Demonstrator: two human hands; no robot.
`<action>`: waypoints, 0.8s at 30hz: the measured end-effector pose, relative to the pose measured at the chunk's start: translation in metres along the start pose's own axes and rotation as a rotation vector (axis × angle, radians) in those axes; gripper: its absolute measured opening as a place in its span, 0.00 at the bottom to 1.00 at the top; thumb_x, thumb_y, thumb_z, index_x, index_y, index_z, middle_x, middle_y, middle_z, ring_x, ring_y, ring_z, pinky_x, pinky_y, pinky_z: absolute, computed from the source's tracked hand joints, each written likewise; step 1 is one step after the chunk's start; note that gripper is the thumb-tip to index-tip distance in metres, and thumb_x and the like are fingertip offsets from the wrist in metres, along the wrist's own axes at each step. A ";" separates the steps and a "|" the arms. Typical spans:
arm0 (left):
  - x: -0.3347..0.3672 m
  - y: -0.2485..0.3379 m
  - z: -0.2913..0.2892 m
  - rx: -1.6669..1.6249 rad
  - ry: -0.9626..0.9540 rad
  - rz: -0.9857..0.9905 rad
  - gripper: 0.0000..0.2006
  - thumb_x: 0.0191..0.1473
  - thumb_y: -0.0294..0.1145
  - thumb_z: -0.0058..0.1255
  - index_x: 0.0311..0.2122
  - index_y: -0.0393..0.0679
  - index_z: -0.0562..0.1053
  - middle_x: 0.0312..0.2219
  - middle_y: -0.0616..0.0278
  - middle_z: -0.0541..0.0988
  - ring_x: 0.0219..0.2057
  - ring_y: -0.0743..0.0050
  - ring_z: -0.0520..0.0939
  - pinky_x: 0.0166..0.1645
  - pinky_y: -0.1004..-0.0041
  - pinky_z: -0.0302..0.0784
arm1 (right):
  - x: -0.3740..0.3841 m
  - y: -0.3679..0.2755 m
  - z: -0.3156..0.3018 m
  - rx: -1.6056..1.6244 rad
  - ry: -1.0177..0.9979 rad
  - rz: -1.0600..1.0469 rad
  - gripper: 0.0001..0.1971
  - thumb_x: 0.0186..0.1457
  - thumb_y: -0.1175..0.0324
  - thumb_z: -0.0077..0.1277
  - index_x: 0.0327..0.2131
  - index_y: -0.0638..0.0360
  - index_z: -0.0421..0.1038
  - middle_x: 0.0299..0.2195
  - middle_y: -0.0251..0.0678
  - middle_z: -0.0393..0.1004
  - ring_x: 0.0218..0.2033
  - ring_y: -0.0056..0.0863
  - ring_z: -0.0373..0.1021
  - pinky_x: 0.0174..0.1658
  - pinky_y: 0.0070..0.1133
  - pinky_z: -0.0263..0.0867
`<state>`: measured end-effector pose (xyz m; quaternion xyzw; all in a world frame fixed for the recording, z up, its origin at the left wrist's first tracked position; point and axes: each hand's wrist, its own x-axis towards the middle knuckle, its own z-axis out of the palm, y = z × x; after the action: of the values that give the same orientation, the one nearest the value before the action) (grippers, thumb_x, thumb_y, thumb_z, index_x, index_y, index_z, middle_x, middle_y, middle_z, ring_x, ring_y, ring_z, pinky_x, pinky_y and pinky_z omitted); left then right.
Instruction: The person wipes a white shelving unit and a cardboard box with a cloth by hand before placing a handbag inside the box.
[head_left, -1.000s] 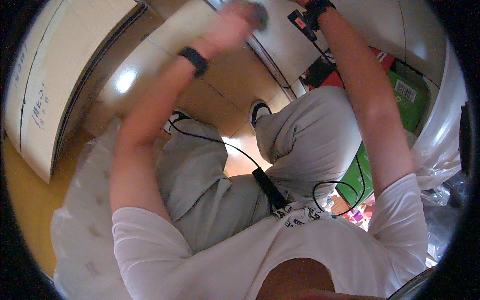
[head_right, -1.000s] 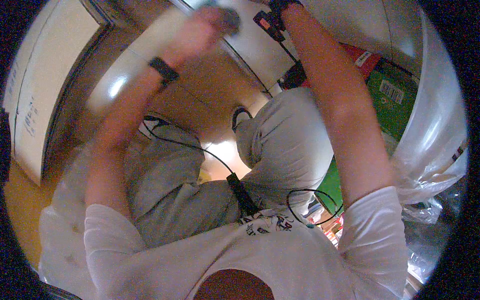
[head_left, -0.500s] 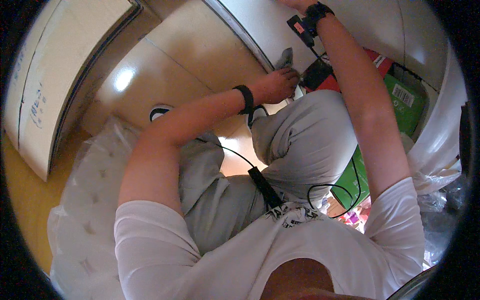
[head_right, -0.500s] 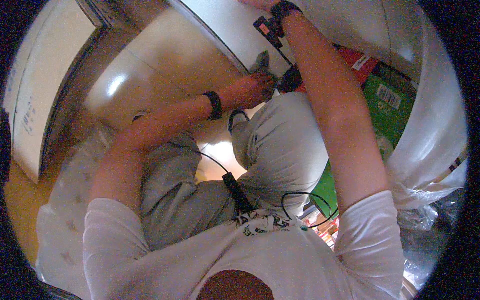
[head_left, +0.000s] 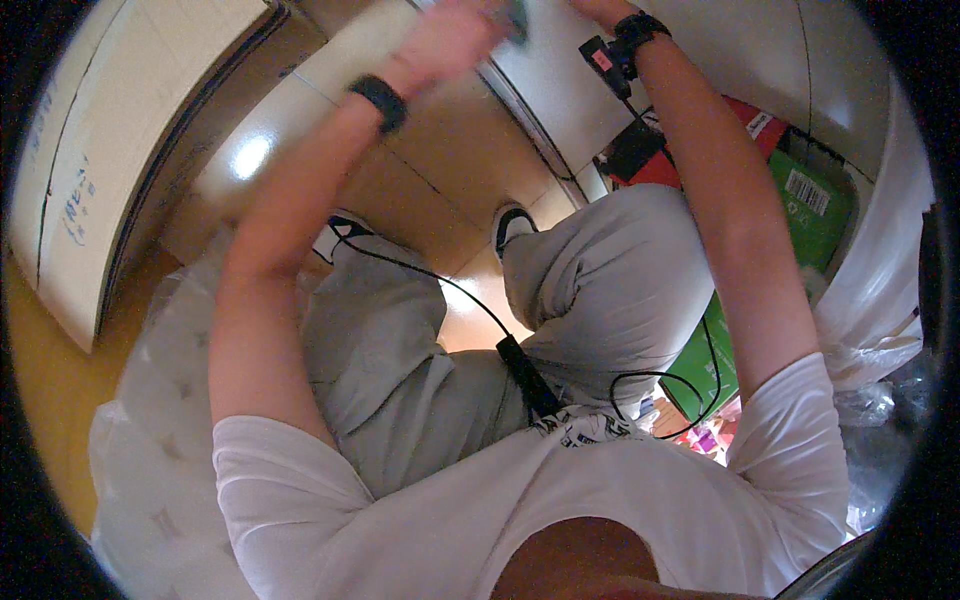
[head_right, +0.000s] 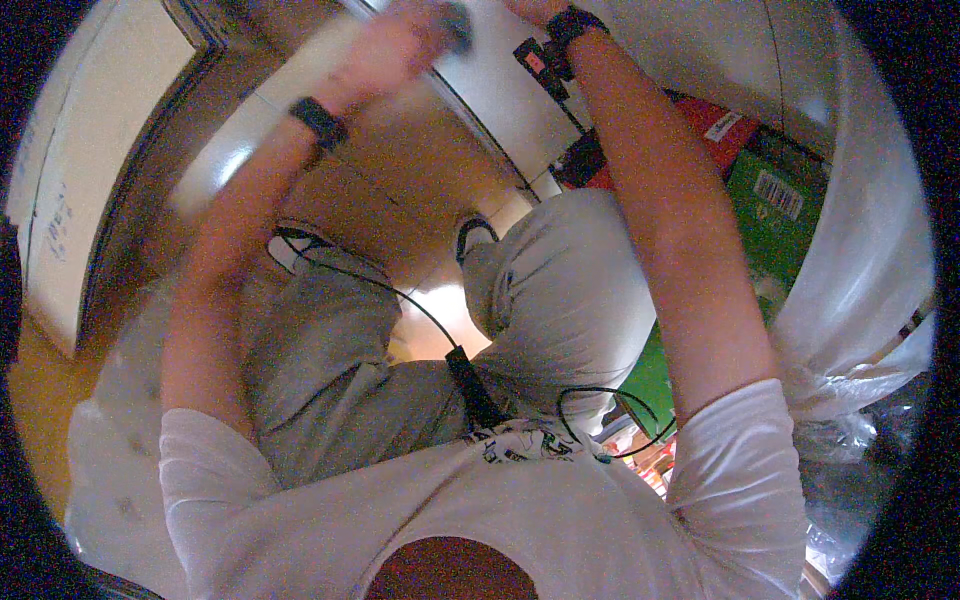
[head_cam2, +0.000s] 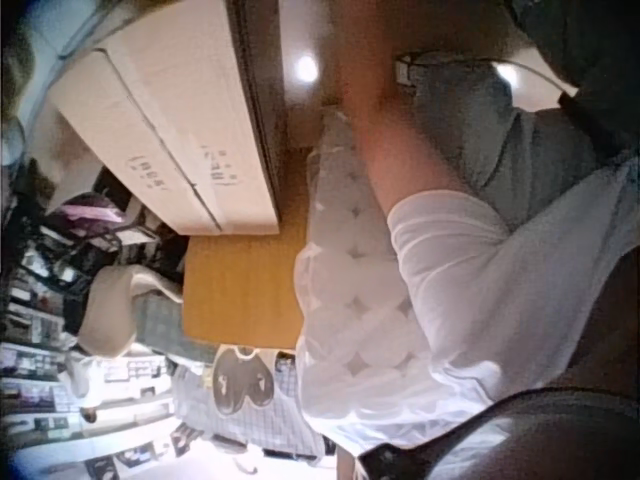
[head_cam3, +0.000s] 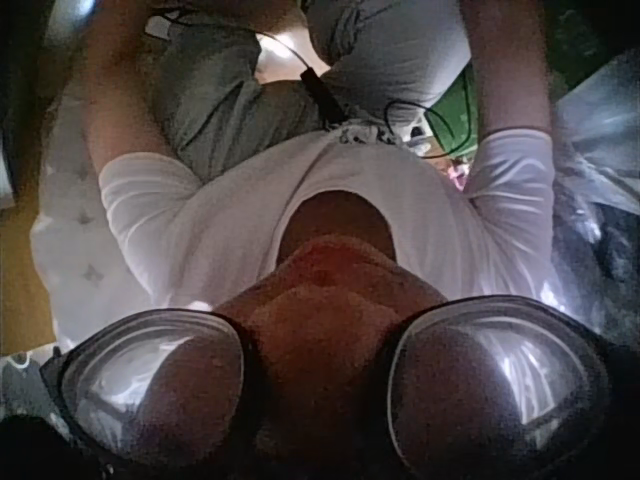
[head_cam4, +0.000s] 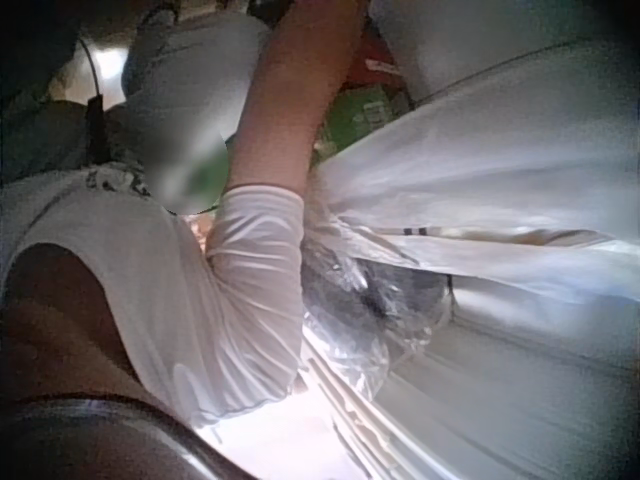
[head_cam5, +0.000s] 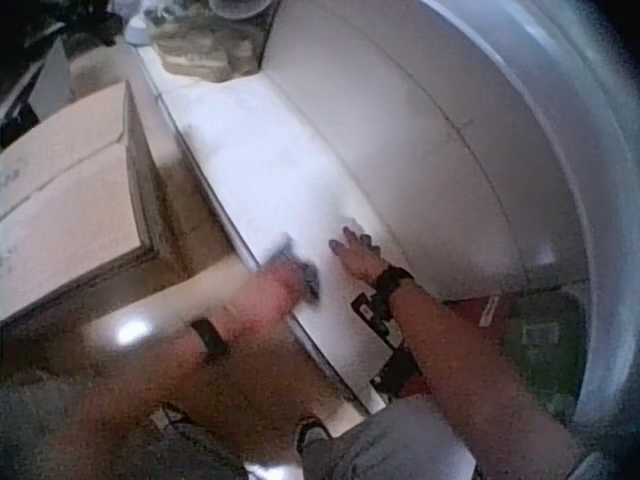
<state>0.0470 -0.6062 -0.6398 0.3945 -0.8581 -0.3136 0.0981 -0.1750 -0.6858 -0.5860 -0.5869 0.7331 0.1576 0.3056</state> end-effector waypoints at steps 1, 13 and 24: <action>0.005 0.015 -0.048 0.050 -0.097 -0.308 0.13 0.55 0.40 0.46 0.37 0.43 0.77 0.46 0.47 0.76 0.48 0.49 0.75 0.48 0.53 0.71 | 0.004 0.018 0.001 0.054 0.019 0.012 0.43 0.58 0.40 0.40 0.68 0.52 0.38 0.68 0.51 0.38 0.67 0.59 0.37 0.67 0.42 0.39; -0.007 0.075 0.024 0.384 0.073 0.280 0.16 0.52 0.41 0.46 0.40 0.45 0.80 0.52 0.48 0.71 0.57 0.52 0.67 0.57 0.53 0.64 | 0.031 0.044 0.032 -0.188 0.226 -0.202 0.33 0.58 0.52 0.46 0.64 0.51 0.52 0.64 0.48 0.53 0.64 0.53 0.48 0.63 0.48 0.44; 0.041 0.039 0.053 0.150 0.239 0.499 0.15 0.47 0.30 0.49 0.42 0.51 0.79 0.50 0.64 0.75 0.54 0.60 0.73 0.60 0.65 0.68 | -0.004 0.008 0.019 -0.339 0.260 -0.271 0.26 0.61 0.68 0.36 0.63 0.39 0.53 0.65 0.52 0.46 0.61 0.61 0.51 0.53 0.54 0.58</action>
<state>-0.0262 -0.5926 -0.6609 0.2113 -0.9318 -0.1669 0.2433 -0.1773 -0.6692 -0.5992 -0.7379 0.6439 0.1592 0.1243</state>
